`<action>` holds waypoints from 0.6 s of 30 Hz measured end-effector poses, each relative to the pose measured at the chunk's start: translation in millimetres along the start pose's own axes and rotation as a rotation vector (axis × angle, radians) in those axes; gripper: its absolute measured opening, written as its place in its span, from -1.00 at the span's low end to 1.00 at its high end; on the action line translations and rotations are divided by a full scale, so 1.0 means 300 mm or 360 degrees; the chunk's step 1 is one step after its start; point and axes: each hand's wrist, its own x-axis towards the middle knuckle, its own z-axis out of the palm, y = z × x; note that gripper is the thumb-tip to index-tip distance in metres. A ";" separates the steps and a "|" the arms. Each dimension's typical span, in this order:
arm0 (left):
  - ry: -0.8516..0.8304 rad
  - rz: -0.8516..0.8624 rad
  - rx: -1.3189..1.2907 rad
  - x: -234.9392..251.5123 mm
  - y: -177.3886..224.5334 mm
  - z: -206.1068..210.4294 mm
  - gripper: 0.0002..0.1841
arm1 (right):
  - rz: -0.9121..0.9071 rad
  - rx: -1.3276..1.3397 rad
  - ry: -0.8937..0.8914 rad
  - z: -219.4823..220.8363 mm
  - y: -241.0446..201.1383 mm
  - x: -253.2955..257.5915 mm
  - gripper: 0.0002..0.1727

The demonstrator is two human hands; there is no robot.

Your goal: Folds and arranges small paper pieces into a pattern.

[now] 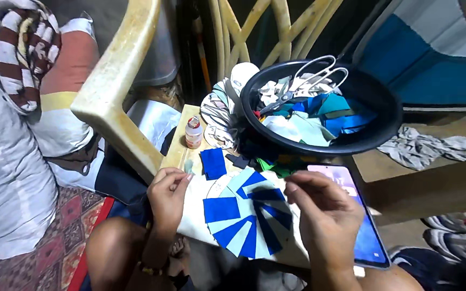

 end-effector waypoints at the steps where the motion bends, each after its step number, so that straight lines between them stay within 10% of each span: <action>1: 0.0037 0.0091 -0.0197 -0.008 0.010 -0.003 -0.92 | -0.0002 0.0009 -0.0077 0.021 0.001 -0.007 -0.85; 10: -0.0276 -0.0297 -0.1282 -0.065 0.122 -0.002 -0.87 | 0.0472 0.0505 -0.0611 0.179 -0.018 -0.074 -0.30; 18: -0.0476 -0.0348 -0.1375 -0.073 0.124 -0.003 -0.59 | 0.0533 0.0390 -0.0480 0.171 -0.028 -0.066 -0.38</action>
